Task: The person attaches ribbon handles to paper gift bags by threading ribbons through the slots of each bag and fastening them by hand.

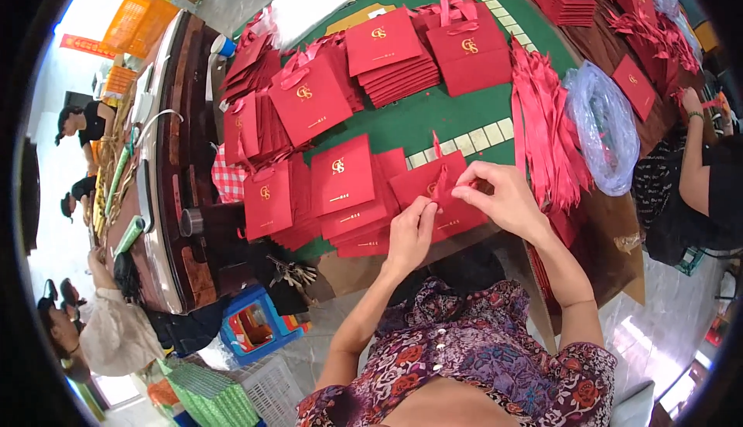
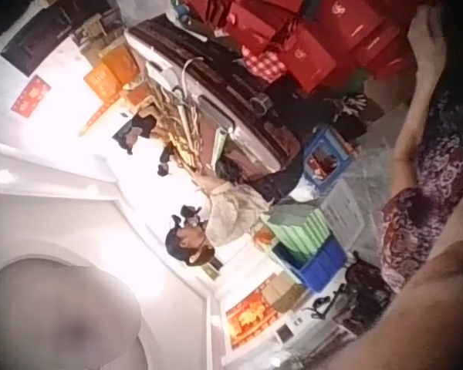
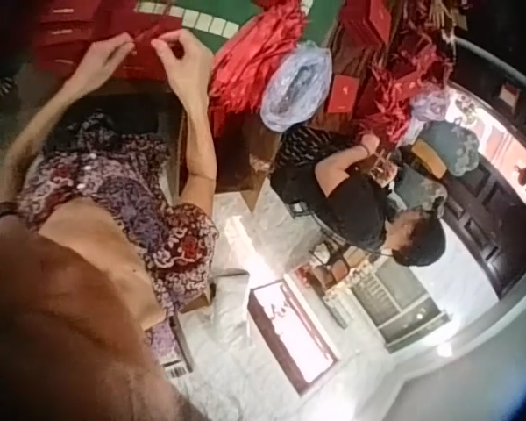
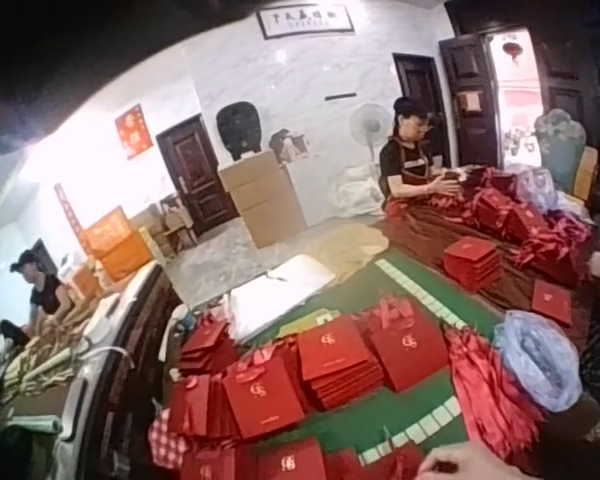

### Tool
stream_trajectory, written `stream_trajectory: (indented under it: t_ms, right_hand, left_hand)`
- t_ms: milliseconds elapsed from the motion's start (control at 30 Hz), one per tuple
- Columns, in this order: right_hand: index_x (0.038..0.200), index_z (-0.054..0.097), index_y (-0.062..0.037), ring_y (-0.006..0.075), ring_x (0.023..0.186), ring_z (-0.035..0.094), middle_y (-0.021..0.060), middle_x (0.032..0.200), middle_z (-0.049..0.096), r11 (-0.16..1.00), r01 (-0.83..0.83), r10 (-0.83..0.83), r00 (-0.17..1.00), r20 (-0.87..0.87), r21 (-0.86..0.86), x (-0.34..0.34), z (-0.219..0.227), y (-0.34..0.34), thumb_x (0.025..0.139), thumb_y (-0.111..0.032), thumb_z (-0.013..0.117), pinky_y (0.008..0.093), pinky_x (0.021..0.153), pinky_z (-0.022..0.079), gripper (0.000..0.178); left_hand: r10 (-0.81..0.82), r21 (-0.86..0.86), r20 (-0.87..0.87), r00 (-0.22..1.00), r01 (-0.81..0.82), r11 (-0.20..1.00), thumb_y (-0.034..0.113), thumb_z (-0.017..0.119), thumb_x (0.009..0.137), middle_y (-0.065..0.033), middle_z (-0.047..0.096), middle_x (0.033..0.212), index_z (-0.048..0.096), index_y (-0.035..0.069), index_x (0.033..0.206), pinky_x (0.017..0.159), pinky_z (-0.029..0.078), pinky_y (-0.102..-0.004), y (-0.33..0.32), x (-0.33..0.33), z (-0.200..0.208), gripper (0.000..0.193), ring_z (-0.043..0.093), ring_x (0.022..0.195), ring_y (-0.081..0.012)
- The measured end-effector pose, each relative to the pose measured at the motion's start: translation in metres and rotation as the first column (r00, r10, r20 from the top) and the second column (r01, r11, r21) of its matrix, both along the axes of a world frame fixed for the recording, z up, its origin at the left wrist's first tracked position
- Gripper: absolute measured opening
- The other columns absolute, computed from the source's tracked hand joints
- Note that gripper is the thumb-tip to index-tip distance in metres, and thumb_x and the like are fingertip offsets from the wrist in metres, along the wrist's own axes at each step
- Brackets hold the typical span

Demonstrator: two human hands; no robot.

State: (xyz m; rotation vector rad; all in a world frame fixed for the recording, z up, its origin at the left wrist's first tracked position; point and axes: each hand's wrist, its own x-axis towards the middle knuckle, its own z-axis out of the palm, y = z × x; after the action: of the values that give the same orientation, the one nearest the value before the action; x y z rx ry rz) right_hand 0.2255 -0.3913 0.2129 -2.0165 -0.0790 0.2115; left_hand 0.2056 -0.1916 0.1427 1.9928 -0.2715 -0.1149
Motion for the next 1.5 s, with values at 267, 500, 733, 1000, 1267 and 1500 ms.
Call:
stream_trajectory:
  t_ms: [267,500,733,1000,1267,1500]
  right_hand:
    - [0.096,0.069,-0.0028,0.0108,0.075,0.060,0.0022,0.082,0.063,0.951,-0.012,-0.005,0.998,0.056,0.308,0.007,-0.042,0.028,0.083,-0.008,0.076,0.0249,0.066,0.047,0.016]
    - [0.111,0.066,-0.0024,0.0293,0.085,0.064,0.0130,0.095,0.063,0.990,-0.015,0.073,0.906,0.417,-0.142,0.016,-0.050,0.041,0.086,0.002,0.066,0.0351,0.074,0.052,0.026]
    - [0.104,0.066,-0.0031,0.0305,0.080,0.066,0.0114,0.087,0.065,0.999,0.041,-0.042,0.976,0.215,0.013,0.011,-0.048,0.042,0.085,-0.005,0.071,0.0375,0.069,0.052,0.020]
    - [0.099,0.067,-0.0014,0.0288,0.085,0.067,0.0126,0.089,0.067,0.993,0.078,-0.045,0.948,0.314,-0.094,0.008,-0.069,0.058,0.083,-0.003,0.071,0.0367,0.073,0.053,0.017]
    - [0.086,0.065,-0.0030,0.0265,0.075,0.066,0.0104,0.081,0.066,0.987,0.150,-0.130,0.955,0.268,-0.056,0.006,-0.076,0.067,0.080,-0.010,0.071,0.0361,0.064,0.050,0.010]
    - [0.077,0.064,-0.0025,0.0264,0.065,0.065,0.0108,0.073,0.065,0.976,0.216,-0.212,0.964,0.163,-0.008,0.011,-0.064,0.071,0.075,-0.010,0.071,0.0371,0.059,0.050,0.010]
  left_hand:
    - [0.060,0.061,0.083,0.995,-0.065,0.996,0.007,0.063,0.091,-0.0187,0.062,0.103,0.063,0.002,0.111,0.067,0.053,-0.0375,-0.001,-0.002,0.004,0.021,0.067,0.086,-0.0295]
    - [-0.026,0.586,0.376,0.926,-0.216,0.781,0.010,0.072,0.079,-0.0106,0.061,0.116,0.064,0.007,0.120,0.090,0.041,-0.0439,0.030,0.048,0.015,0.042,0.054,0.105,-0.0289]
    - [-0.128,0.615,0.300,0.945,-0.089,0.783,0.012,0.075,0.076,-0.0072,0.064,0.105,0.068,0.008,0.112,0.091,0.038,-0.0433,0.030,0.053,-0.002,0.037,0.056,0.099,-0.0280]
    - [-0.108,0.494,0.298,0.948,-0.056,0.868,0.007,0.074,0.073,-0.0078,0.062,0.100,0.065,0.010,0.101,0.087,0.038,-0.0426,0.031,0.055,0.005,0.029,0.055,0.097,-0.0288]
    - [-0.119,0.450,0.252,0.960,-0.007,0.893,0.003,0.068,0.078,-0.0063,0.064,0.087,0.064,0.009,0.096,0.084,0.037,-0.0421,0.031,0.056,0.011,0.019,0.055,0.093,-0.0280]
    - [-0.101,0.378,0.181,0.978,0.025,0.925,0.002,0.065,0.081,-0.0058,0.069,0.088,0.064,0.008,0.095,0.087,0.037,-0.0403,0.029,0.056,0.013,0.015,0.057,0.091,-0.0265]
